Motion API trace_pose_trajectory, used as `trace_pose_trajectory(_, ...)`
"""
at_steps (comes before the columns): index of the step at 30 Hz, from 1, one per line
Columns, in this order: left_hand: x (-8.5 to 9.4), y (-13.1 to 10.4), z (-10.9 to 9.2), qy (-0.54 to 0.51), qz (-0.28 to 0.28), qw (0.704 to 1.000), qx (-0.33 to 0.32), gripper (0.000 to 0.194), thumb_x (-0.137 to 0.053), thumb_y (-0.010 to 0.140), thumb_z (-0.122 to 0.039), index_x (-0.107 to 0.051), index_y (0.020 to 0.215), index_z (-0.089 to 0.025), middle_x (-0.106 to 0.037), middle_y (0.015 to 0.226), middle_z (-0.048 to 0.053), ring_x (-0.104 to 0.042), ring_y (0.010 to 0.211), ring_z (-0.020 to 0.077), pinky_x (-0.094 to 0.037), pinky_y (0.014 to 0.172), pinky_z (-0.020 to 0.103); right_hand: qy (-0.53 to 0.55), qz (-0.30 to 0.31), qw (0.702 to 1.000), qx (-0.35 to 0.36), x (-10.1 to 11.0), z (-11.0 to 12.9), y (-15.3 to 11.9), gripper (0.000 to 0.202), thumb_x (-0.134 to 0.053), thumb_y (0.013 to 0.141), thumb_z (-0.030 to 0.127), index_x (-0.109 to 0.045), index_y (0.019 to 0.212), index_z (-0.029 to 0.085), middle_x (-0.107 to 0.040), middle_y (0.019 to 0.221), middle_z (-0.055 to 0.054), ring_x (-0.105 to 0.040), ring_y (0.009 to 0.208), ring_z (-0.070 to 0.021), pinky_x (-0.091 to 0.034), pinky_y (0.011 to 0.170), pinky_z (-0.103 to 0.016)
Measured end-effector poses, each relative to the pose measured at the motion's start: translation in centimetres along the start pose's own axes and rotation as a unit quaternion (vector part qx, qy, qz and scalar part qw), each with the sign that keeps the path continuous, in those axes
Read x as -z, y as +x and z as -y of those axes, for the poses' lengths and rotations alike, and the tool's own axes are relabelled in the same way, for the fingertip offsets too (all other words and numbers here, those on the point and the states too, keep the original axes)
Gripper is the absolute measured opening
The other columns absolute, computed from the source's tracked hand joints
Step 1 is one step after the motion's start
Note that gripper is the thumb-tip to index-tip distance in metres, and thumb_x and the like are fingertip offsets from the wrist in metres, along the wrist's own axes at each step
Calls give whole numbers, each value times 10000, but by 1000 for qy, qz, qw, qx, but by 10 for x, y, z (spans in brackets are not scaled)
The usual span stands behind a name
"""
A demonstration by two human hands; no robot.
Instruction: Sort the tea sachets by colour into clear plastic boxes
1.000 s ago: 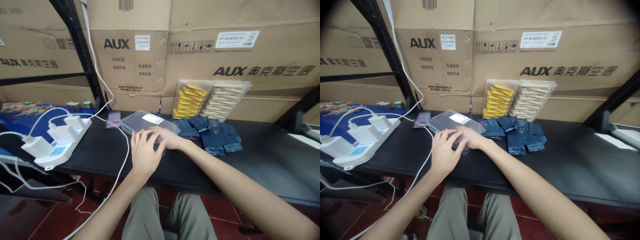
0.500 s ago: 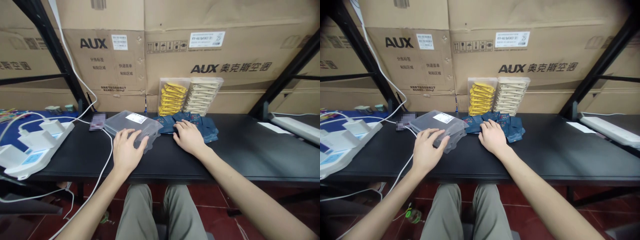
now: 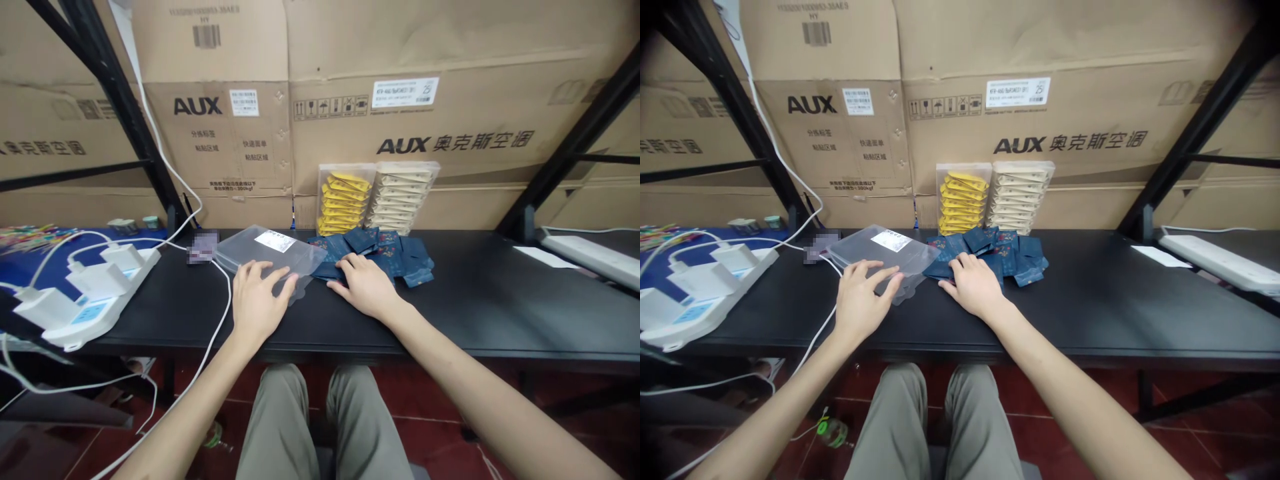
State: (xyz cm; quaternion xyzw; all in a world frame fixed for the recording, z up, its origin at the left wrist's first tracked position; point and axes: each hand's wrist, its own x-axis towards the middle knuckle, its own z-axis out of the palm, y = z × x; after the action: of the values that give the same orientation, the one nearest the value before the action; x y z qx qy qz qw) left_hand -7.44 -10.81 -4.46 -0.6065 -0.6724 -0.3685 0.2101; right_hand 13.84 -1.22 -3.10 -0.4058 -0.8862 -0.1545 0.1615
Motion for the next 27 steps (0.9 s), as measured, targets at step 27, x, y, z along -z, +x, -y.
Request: trace_pose_trajectory(27,0,7,11,-121,-19,989,79,423,-399,984,-435,-787,940,-272,-701,1032,60,-527,1038,258,-456,956,444,247,-24,968,-22,52,5,-10,365,-555,925,351,-617,1260,221,-767,959,-26,-699,666,-181,-552,699,-296)
